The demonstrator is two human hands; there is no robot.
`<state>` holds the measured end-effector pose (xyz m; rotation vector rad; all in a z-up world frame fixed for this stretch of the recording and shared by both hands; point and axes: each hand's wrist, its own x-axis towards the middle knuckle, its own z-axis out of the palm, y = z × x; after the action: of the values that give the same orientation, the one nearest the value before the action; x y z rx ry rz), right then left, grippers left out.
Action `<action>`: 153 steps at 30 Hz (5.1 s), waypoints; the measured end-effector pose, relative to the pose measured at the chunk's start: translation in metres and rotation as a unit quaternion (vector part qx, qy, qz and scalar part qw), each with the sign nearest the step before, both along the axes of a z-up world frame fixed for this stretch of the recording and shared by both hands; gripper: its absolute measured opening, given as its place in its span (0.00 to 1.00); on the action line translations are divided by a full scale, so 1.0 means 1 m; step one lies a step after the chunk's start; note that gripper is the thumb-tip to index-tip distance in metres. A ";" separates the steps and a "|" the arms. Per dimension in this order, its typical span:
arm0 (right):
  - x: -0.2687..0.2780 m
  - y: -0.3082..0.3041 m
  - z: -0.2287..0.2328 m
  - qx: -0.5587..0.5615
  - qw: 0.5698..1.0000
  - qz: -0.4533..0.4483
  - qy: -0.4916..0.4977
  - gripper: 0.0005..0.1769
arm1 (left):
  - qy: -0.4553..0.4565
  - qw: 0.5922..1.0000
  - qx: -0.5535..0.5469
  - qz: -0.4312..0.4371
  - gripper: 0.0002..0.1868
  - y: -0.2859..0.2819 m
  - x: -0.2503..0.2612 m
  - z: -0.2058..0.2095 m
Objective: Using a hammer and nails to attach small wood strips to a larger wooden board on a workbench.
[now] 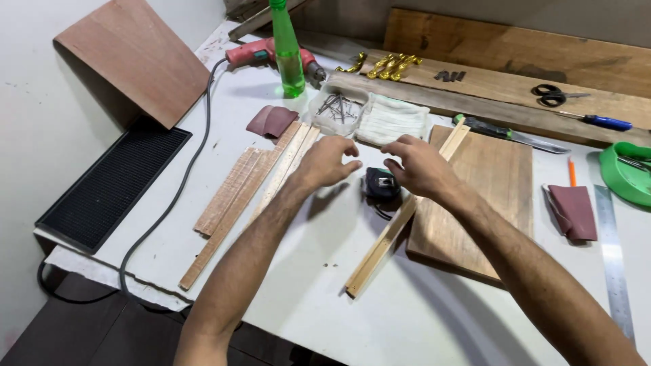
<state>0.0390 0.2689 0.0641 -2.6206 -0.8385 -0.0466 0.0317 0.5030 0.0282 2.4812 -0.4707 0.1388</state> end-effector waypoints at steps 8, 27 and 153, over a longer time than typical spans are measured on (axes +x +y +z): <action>0.026 0.135 -0.039 -0.044 0.988 0.144 -0.029 0.15 | 0.033 0.978 0.096 0.180 0.16 0.113 -0.024 0.004; 0.044 0.228 -0.060 0.027 0.975 0.217 0.030 0.17 | 0.040 0.965 0.064 0.253 0.11 0.180 -0.029 -0.009; 0.062 -0.160 -0.060 0.084 0.983 -0.145 -0.076 0.11 | 0.189 0.978 -0.082 -0.044 0.13 -0.215 0.141 -0.015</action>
<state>0.1008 0.1091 0.0042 -2.5788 -0.4703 -0.3841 0.1732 0.2878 0.0134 2.2496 -0.3866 -0.3127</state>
